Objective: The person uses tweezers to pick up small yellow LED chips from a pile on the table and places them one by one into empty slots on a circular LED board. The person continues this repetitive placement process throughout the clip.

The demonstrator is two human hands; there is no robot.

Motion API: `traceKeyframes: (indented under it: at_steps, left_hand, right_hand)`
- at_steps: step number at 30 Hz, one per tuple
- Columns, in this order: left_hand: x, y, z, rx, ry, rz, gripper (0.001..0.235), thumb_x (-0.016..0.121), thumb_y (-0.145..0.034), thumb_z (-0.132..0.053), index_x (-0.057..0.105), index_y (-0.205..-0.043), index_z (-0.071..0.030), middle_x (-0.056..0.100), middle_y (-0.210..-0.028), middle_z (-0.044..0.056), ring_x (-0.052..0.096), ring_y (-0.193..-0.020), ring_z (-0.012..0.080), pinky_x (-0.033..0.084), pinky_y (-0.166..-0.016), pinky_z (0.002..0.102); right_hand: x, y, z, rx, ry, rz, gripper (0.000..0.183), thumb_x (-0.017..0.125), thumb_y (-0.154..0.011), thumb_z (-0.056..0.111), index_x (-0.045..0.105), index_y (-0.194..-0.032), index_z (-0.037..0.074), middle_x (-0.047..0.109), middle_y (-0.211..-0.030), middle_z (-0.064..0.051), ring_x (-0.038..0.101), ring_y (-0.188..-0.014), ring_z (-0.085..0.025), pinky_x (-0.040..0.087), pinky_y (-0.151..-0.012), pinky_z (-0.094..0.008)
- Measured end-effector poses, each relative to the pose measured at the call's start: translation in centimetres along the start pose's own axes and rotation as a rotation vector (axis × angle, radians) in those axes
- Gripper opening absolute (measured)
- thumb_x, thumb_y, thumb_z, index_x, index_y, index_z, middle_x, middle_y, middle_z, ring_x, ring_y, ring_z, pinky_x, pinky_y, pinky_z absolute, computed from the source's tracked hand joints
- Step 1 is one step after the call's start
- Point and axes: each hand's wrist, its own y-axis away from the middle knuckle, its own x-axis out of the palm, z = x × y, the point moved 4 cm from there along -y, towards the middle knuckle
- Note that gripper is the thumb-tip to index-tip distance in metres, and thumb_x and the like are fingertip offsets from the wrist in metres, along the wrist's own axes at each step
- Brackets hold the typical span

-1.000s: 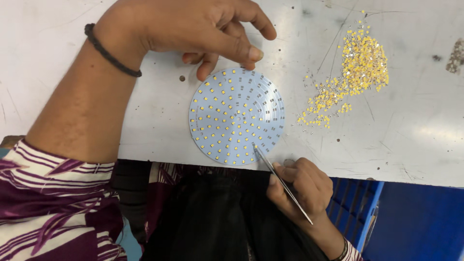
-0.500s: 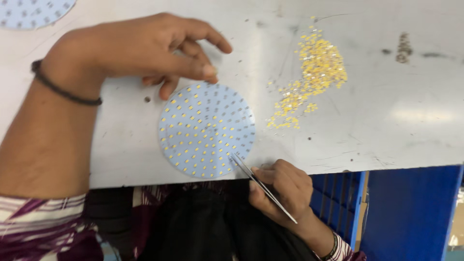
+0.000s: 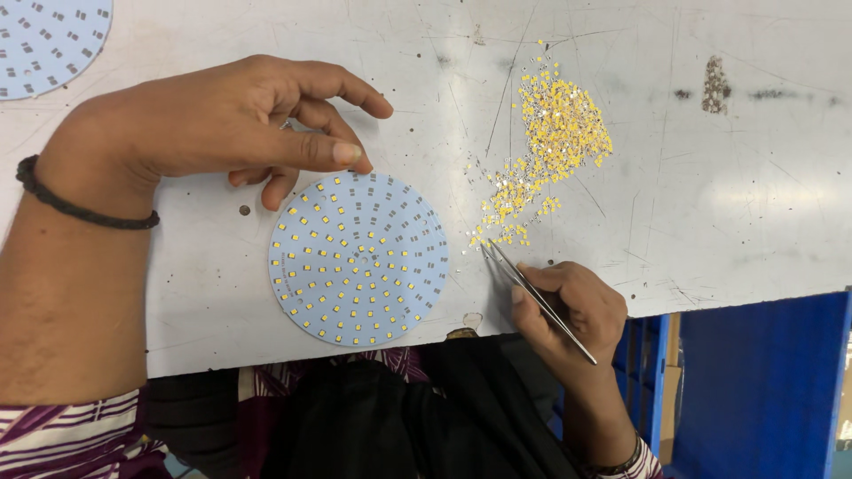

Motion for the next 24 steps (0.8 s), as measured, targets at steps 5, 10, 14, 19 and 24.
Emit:
traceKeyframes:
  at_steps: [5, 10, 14, 19, 24]
  left_hand:
    - [0.02, 0.02, -0.25, 0.017, 0.025, 0.021, 0.067, 0.066, -0.082, -0.037, 0.055, -0.144, -0.015, 0.079, -0.101, 0.005, 0.063, -0.038, 0.0107, 0.042, -0.029, 0.022]
    - [0.05, -0.08, -0.12, 0.022, 0.028, 0.029, 0.065, 0.064, -0.083, -0.034, 0.054, -0.145, -0.014, 0.078, -0.102, 0.005, 0.063, -0.038, 0.0102, 0.043, -0.028, 0.022]
    - [0.03, -0.11, -0.17, 0.021, 0.025, 0.022, 0.065, 0.064, -0.083, -0.033, 0.055, -0.144, -0.013, 0.078, -0.102, 0.006, 0.064, -0.037, 0.0103, 0.043, -0.028, 0.022]
    - [0.00, -0.09, 0.21, 0.031, 0.016, 0.019, 0.064, 0.065, -0.084, -0.036, 0.054, -0.142, -0.013, 0.078, -0.101, 0.007, 0.064, -0.037, 0.0104, 0.043, -0.027, 0.022]
    - [-0.13, 0.03, 0.20, 0.162, 0.057, 0.060, 0.063, 0.065, -0.089, -0.036, 0.052, -0.144, -0.008, 0.081, -0.105, 0.006, 0.065, -0.041, 0.0075, 0.045, -0.029, 0.019]
  right_hand:
    - [-0.13, -0.20, -0.12, 0.001, 0.002, -0.033, 0.013, 0.076, -0.085, 0.003, 0.065, -0.084, -0.002, 0.071, -0.080, -0.009, 0.060, -0.058, -0.009, 0.042, -0.053, -0.022]
    - [-0.03, -0.40, 0.24, -0.023, 0.030, -0.006, 0.014, 0.079, -0.082, 0.004, 0.069, -0.087, -0.004, 0.067, -0.072, -0.008, 0.056, -0.055, -0.011, 0.039, -0.051, -0.024]
    - [-0.12, -0.61, 0.40, 0.000, 0.027, -0.015, 0.012, 0.078, -0.083, 0.004, 0.069, -0.086, -0.004, 0.068, -0.073, -0.008, 0.058, -0.055, -0.011, 0.040, -0.051, -0.023]
    - [-0.05, -0.47, 0.30, -0.004, 0.003, -0.012, 0.013, 0.077, -0.085, 0.005, 0.068, -0.087, -0.004, 0.069, -0.075, -0.009, 0.060, -0.056, -0.011, 0.041, -0.051, -0.023]
    - [-0.05, -0.33, 0.54, -0.041, 0.035, 0.000, 0.013, 0.077, -0.088, 0.006, 0.067, -0.086, -0.003, 0.071, -0.080, -0.011, 0.062, -0.061, -0.014, 0.044, -0.054, -0.025]
